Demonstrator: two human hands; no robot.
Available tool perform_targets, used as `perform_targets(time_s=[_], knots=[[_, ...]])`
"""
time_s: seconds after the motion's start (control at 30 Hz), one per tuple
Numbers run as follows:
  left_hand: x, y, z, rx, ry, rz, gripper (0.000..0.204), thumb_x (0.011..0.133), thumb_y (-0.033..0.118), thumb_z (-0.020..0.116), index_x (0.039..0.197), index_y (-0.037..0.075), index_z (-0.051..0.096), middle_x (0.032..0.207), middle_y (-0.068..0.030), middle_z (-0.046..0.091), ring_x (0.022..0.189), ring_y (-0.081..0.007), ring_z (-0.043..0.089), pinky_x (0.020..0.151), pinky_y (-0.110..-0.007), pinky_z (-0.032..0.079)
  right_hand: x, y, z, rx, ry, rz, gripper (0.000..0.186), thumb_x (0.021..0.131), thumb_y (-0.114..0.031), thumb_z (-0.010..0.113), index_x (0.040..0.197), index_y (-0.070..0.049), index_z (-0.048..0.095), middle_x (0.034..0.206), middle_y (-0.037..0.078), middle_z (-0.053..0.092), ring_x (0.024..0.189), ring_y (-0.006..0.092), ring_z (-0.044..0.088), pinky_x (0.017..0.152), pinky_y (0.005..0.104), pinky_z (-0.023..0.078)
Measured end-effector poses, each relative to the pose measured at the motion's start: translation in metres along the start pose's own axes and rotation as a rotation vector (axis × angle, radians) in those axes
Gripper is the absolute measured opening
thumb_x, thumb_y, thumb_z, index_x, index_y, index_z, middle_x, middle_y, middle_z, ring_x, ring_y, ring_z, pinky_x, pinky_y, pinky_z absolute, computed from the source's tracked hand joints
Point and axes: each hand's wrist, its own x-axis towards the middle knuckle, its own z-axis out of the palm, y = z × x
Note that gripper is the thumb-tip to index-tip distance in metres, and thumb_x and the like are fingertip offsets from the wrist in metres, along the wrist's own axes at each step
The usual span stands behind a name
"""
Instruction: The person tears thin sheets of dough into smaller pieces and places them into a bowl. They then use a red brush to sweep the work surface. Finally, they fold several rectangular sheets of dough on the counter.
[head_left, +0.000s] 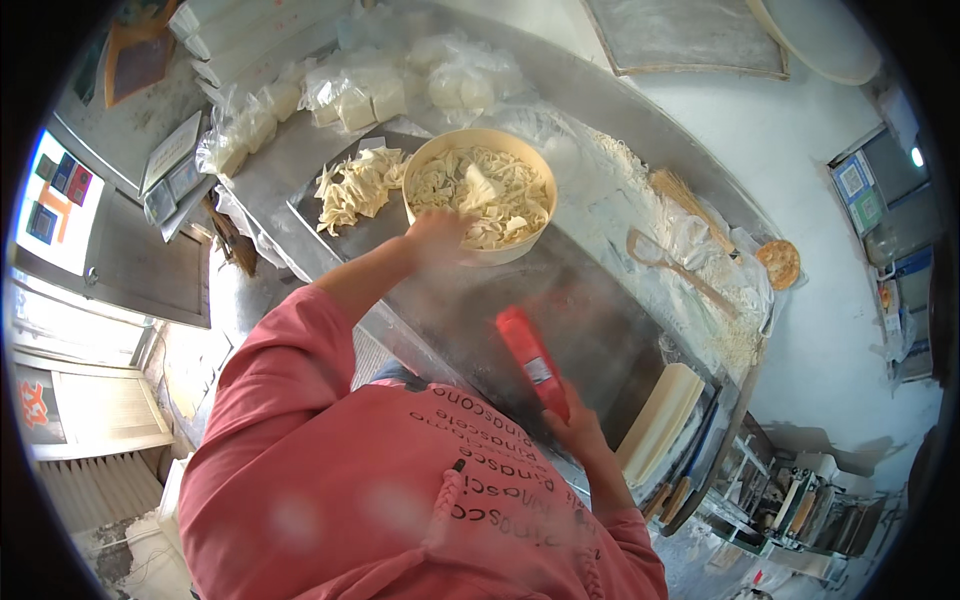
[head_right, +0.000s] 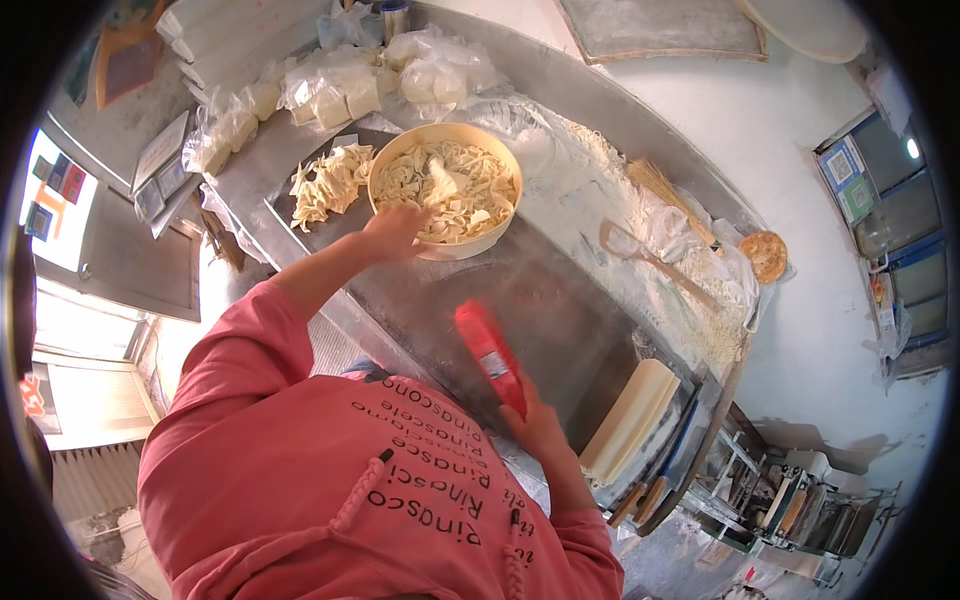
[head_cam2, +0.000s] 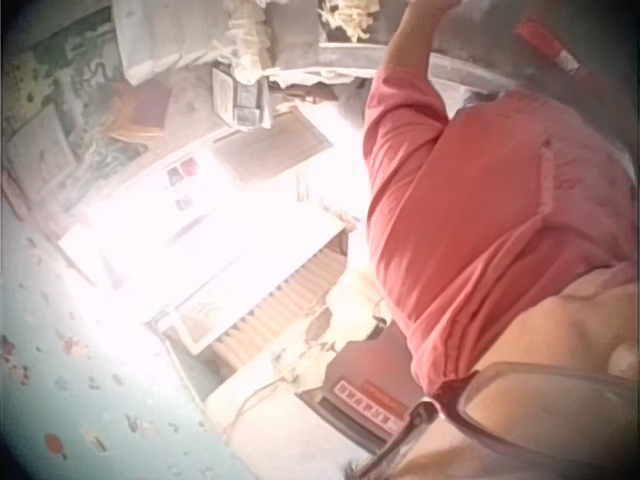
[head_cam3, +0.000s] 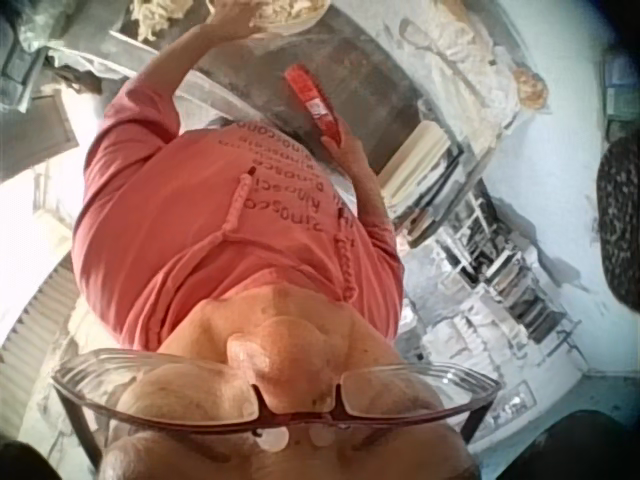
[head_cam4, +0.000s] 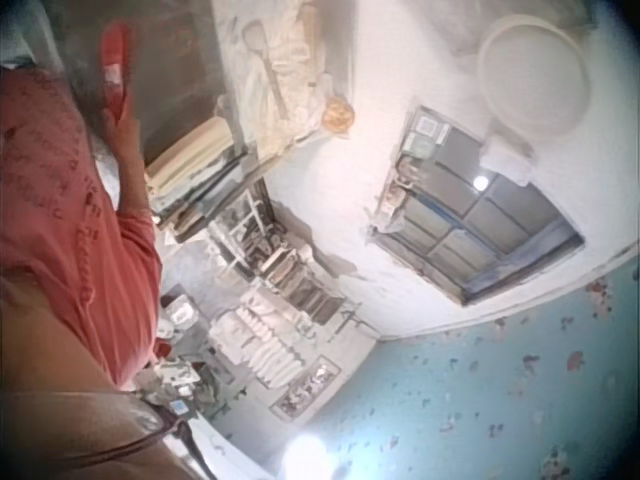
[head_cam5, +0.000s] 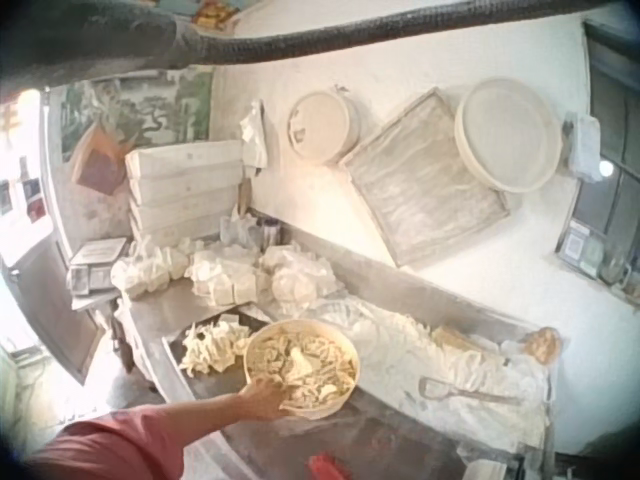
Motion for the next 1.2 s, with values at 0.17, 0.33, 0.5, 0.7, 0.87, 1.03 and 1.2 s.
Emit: perform_targets(time_s=[0.17,0.33,0.5,0.7,0.87,1.03,1.2], knots=[[0.010,-0.046,0.024,-0.124,-0.302,0.220,0.019,0.085,0.018,0.056,0.100,0.007,0.063,0.099,-0.0096,0.060,0.097,-0.0289,0.056,0.082,-0.037,0.047,0.019,-0.025,0.015,-0.023,-0.253,0.018,0.074,0.081,-0.029,0.062,0.141,-0.017,0.020,0.092,0.026,0.062,0.086,0.0458,0.058,0.075,0.0485,0.047],[0.044,-0.080,0.004,-0.467,0.186,-0.093,0.034,0.082,0.024,0.060,0.111,0.006,0.057,0.097,-0.0108,0.062,0.093,-0.0298,0.058,0.083,-0.039,0.047,0.045,-0.060,0.020,-0.210,-0.499,0.079,0.070,0.084,-0.031,0.059,0.141,-0.022,0.021,0.092,0.024,0.062,0.083,0.0434,0.059,0.072,0.0478,0.047],[0.043,-0.141,0.035,-0.160,0.514,-0.491,0.063,0.079,0.037,0.063,0.126,0.001,0.043,0.084,-0.0166,0.062,0.074,-0.0295,0.063,0.070,-0.039,0.050,0.075,-0.067,0.048,-0.167,-0.526,0.118,0.068,0.086,-0.031,0.057,0.142,-0.023,0.020,0.092,0.023,0.062,0.083,0.0406,0.060,0.072,0.0464,0.047],[0.032,-0.160,0.025,-1.230,-0.497,-0.695,0.041,0.074,0.026,0.064,0.108,0.007,0.051,0.058,-0.0090,0.053,0.038,-0.0152,0.046,0.033,-0.031,0.033,0.092,-0.120,0.052,-0.204,-0.375,0.107,0.066,0.087,-0.034,0.055,0.142,-0.025,0.020,0.094,0.023,0.062,0.085,0.0408,0.060,0.072,0.0457,0.047],[0.064,-0.163,0.052,-1.299,-0.531,-0.854,0.017,0.070,0.015,0.060,0.084,0.006,0.055,0.050,-0.0051,0.046,0.034,-0.0129,0.037,0.031,-0.030,0.022,0.120,-0.133,0.065,-0.152,-0.653,0.208,0.063,0.089,-0.036,0.053,0.142,-0.023,0.023,0.109,0.021,0.059,0.095,0.0385,0.058,0.081,0.0431,0.046],[0.077,-0.173,0.007,-1.419,-0.516,-0.946,0.015,0.070,0.013,0.062,0.063,0.008,0.050,0.049,-0.0037,0.042,0.035,-0.0124,0.028,0.035,-0.028,0.022,0.185,-0.048,0.032,-0.026,-0.266,0.044,0.049,0.090,-0.039,0.045,0.134,-0.018,0.039,0.119,0.017,0.055,0.108,0.0325,0.054,0.089,0.0404,0.043],[0.059,-0.187,-0.109,-1.532,-0.374,-0.913,0.019,0.079,0.014,0.057,0.063,0.008,0.049,0.050,-0.0019,0.041,0.037,-0.0085,0.029,0.036,-0.026,0.020,0.265,-0.015,-0.070,-0.094,0.338,0.397,0.038,0.088,-0.034,0.048,0.121,-0.015,0.052,0.105,0.017,0.062,0.098,0.0313,0.060,0.078,0.0415,0.048]])
